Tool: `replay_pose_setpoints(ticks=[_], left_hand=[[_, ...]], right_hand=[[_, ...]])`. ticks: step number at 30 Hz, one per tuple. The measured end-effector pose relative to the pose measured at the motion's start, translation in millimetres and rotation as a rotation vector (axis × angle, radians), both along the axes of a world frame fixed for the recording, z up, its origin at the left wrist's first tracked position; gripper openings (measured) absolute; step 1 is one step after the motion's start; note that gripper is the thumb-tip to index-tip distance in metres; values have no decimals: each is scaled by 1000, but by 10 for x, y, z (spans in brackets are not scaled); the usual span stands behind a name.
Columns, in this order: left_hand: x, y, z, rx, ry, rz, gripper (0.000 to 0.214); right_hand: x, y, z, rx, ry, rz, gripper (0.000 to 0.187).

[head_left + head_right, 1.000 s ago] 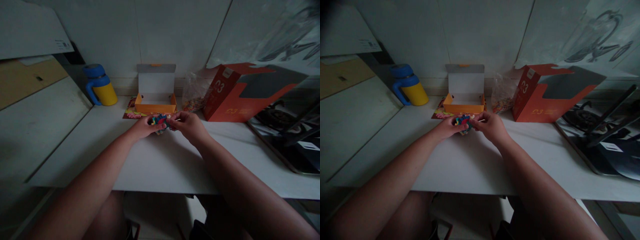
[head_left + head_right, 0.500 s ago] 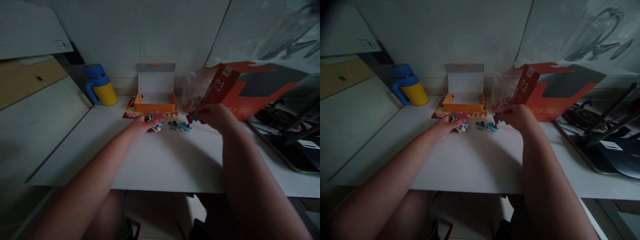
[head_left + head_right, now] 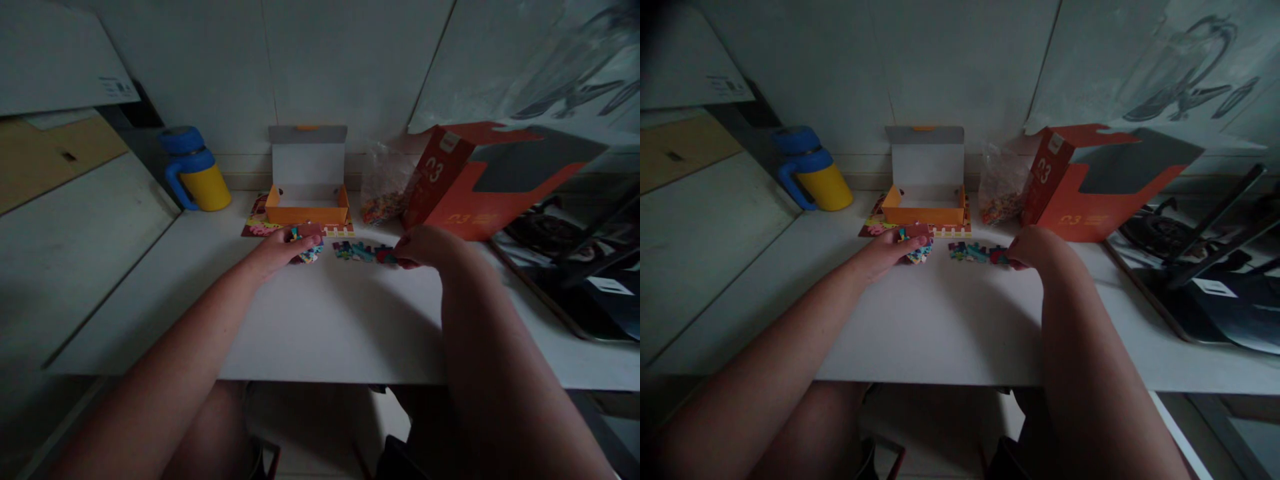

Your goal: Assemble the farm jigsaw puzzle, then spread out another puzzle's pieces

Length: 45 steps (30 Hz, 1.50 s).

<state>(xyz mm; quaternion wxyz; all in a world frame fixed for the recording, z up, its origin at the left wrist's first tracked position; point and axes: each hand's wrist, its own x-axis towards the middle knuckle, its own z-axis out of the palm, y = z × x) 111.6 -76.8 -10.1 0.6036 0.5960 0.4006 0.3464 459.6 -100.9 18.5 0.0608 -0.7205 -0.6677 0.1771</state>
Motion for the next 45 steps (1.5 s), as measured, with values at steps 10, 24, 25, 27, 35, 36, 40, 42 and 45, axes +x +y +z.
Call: replay_pose_setpoints(ticks=[10, 24, 25, 27, 35, 36, 40, 42, 45], left_hand=[[-52, 2, 88, -14, 11, 114, 62], [-76, 22, 50, -2, 28, 112, 62], [-81, 26, 45, 2, 34, 111, 62], [-89, 35, 33, 8, 50, 113, 61], [-73, 26, 50, 0, 55, 114, 64], [-67, 19, 60, -6, 53, 116, 64], [-53, -14, 107, -27, 37, 116, 64], [-60, -17, 127, -22, 29, 127, 64], [-90, 8, 144, 14, 3, 171, 64]], right_hand=[[-466, -76, 46, 106, -304, 10, 25], [-533, -56, -34, 190, -147, 447, 35], [-514, -54, -25, 180, -160, 428, 35], [-488, -56, -12, 170, -184, 393, 36], [-498, -54, -50, 167, -259, 399, 35], [-495, -45, -68, 175, -259, 406, 35], [-493, -22, -120, 207, -240, 459, 34], [-524, -34, -117, 217, -236, 500, 33], [-615, -83, -88, 235, -228, 548, 32]])
